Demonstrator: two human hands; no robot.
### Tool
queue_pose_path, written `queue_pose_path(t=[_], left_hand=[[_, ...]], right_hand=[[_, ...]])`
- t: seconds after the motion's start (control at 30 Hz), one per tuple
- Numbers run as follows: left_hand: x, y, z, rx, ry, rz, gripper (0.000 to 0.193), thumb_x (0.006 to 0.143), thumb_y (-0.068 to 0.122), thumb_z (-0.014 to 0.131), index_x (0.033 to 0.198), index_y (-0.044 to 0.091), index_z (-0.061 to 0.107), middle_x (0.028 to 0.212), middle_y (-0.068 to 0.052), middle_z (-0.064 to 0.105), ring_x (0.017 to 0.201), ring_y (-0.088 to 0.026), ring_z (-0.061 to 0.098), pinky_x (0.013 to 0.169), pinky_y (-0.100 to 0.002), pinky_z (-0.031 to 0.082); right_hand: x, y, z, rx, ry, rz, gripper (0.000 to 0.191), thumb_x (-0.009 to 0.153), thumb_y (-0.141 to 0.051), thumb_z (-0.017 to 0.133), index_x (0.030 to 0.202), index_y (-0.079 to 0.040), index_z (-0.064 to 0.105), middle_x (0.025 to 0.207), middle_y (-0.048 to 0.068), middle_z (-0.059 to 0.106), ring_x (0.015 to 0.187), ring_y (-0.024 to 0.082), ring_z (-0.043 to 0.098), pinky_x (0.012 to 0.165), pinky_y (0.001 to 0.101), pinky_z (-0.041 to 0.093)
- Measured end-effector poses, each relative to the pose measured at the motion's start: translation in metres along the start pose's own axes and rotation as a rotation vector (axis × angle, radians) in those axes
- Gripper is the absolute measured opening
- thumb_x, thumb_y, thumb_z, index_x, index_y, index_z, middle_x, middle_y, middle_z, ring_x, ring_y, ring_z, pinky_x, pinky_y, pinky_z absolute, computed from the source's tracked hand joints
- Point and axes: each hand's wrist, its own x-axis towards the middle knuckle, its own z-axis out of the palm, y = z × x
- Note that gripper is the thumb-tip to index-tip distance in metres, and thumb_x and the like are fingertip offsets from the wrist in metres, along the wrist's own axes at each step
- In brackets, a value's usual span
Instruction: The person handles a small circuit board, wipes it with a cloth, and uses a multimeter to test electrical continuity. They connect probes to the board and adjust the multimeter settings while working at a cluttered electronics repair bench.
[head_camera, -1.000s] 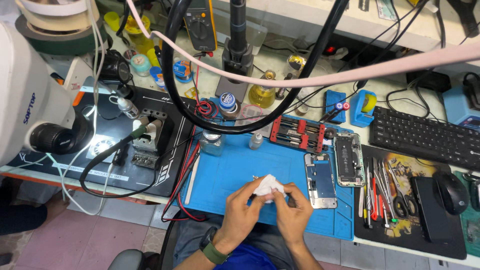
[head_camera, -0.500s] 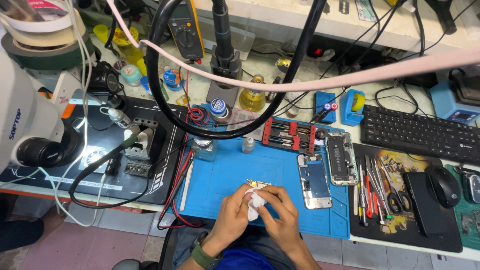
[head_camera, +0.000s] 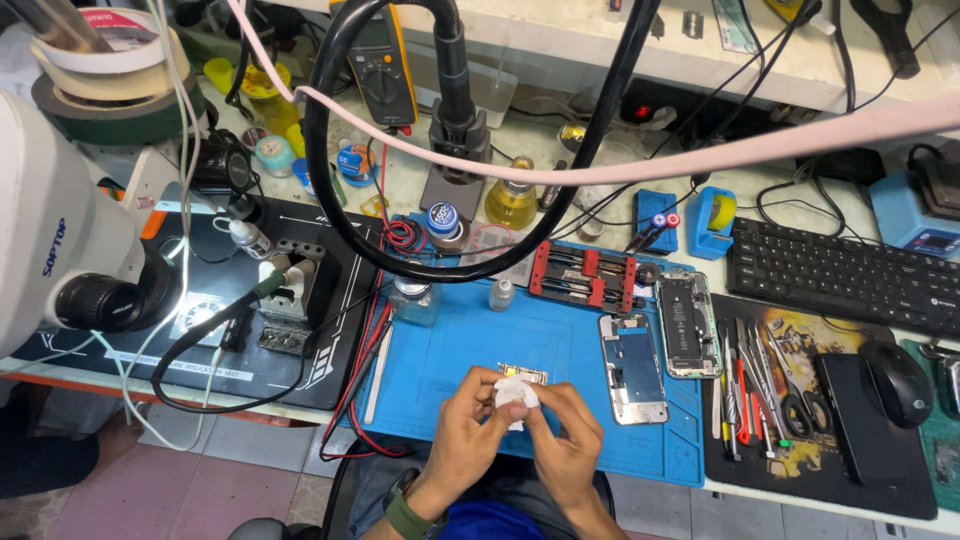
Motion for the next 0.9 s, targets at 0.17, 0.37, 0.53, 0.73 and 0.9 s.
queue_pose_path(t=[0.17, 0.37, 0.53, 0.73, 0.9], left_hand=[[0.001, -0.002, -0.005, 0.062, 0.103, -0.123, 0.011, 0.099, 0.008, 0.064, 0.097, -0.003, 0.066, 0.080, -0.009, 0.076, 0.063, -0.008, 0.063, 0.052, -0.024, 0.051], [0.002, 0.000, -0.005, 0.061, 0.099, -0.109, 0.015, 0.103, 0.008, 0.054, 0.103, -0.002, 0.065, 0.078, -0.008, 0.075, 0.064, -0.009, 0.066, 0.055, -0.025, 0.054], [-0.004, 0.009, 0.001, 0.118, 0.039, -0.052, 0.021, 0.103, 0.010, 0.052, 0.119, 0.000, 0.060, 0.095, -0.007, 0.075, 0.078, -0.013, 0.072, 0.071, -0.027, 0.058], [-0.006, 0.018, -0.016, 0.337, 0.087, 0.038, 0.032, 0.086, 0.015, 0.079, 0.113, 0.001, 0.070, 0.098, -0.010, 0.072, 0.085, -0.018, 0.069, 0.073, -0.031, 0.058], [-0.001, 0.021, -0.060, 0.882, 0.424, 0.238, 0.018, 0.085, 0.017, 0.082, 0.095, 0.005, 0.072, 0.093, -0.008, 0.070, 0.087, -0.027, 0.063, 0.077, -0.040, 0.048]], right_hand=[[-0.001, -0.004, -0.006, 0.003, -0.086, 0.061, 0.016, 0.095, -0.003, 0.073, 0.110, 0.002, 0.076, 0.091, 0.009, 0.072, 0.079, 0.016, 0.067, 0.070, 0.0257, 0.053], [0.002, -0.015, -0.005, -0.173, -0.123, -0.083, 0.038, 0.080, -0.003, 0.080, 0.116, 0.005, 0.070, 0.100, 0.013, 0.069, 0.090, 0.020, 0.069, 0.078, 0.0291, 0.055], [0.005, -0.013, -0.009, -0.120, -0.081, 0.001, 0.029, 0.085, 0.002, 0.077, 0.114, 0.003, 0.071, 0.102, 0.011, 0.072, 0.091, 0.020, 0.072, 0.080, 0.0291, 0.057], [-0.004, -0.007, 0.000, -0.142, -0.107, 0.039, 0.033, 0.084, -0.003, 0.079, 0.114, 0.001, 0.066, 0.106, 0.012, 0.073, 0.098, 0.019, 0.072, 0.085, 0.0295, 0.058], [0.018, 0.001, -0.024, -0.117, -0.169, 0.140, 0.030, 0.089, -0.008, 0.077, 0.116, -0.001, 0.069, 0.125, 0.015, 0.072, 0.099, 0.021, 0.067, 0.084, 0.0305, 0.055]])
